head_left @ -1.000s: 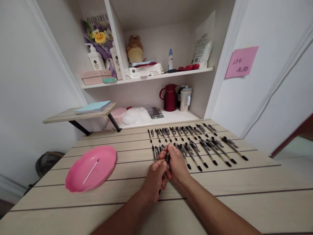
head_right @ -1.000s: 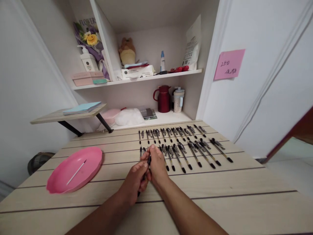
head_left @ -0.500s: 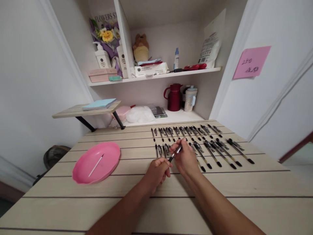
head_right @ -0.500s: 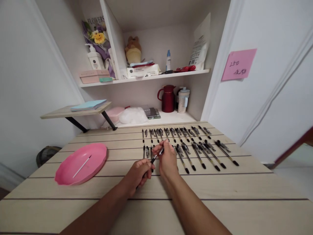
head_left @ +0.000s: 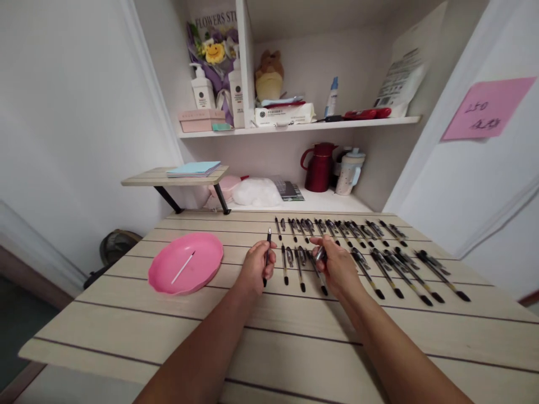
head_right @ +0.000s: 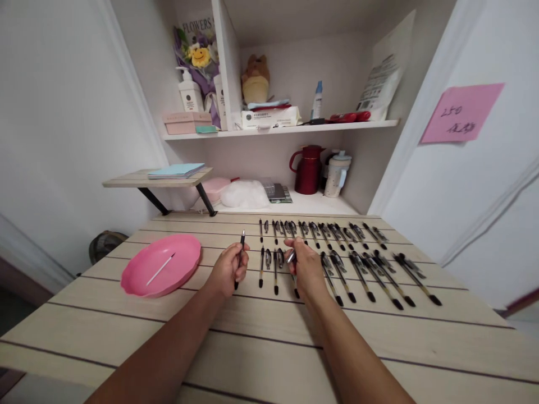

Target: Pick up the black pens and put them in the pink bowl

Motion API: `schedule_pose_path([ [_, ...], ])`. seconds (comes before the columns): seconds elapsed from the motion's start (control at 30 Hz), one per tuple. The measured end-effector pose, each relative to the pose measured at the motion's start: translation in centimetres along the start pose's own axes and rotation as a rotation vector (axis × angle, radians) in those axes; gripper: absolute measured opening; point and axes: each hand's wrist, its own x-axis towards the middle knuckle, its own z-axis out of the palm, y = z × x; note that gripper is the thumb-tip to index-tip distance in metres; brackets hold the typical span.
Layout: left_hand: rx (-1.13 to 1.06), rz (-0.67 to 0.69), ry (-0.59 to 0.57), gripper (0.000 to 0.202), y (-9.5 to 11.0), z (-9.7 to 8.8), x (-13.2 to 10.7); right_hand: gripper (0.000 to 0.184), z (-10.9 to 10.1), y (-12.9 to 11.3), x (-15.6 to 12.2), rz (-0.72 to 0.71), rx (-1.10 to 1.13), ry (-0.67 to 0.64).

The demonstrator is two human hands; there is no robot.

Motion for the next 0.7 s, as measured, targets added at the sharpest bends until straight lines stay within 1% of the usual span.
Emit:
schedule_pose_path([
  [0.1, -0.153, -0.042, 0.066, 0.022, -0.3, -1.0, 1.0, 0.036, 0.8, -0.7, 1.3, 0.119, -0.223, -0.111],
  [0.17, -0.237, -0.072, 0.108, 0.021, -0.4, -1.5, 1.5, 0.026, 1.9, -1.3, 2.5, 0.169, -0.408, -0.194],
  [0.27, -0.308, -0.080, 0.141, 0.020, -0.4, -2.0, 1.9, 0.012, 4.1, -1.8, 4.1, 0.141, -0.732, -0.313],
  [0.33, -0.323, -0.066, 0.148, 0.019, -0.4, -2.2, 2.0, 0.009, 5.6, -1.7, 4.9, 0.100, -0.916, -0.372],
  [0.43, -0.323, -0.044, 0.165, 0.020, -0.5, -2.3, 2.1, 0.009, 7.6, -1.0, 5.9, 0.048, -1.109, -0.397],
  [0.53, -0.327, -0.028, 0.175, 0.022, -0.8, -2.5, 2.3, 0.006, 9.0, 0.1, 6.6, 0.006, -1.296, -0.409],
  [0.6, -0.335, -0.025, 0.178, 0.022, -1.0, -2.7, 2.5, 0.002, 9.7, 0.9, 7.0, -0.011, -1.392, -0.422],
  [0.7, -0.338, -0.022, 0.187, 0.023, -1.3, -2.8, 2.7, 0.009, 10.2, 2.0, 7.5, -0.039, -1.496, -0.432],
])
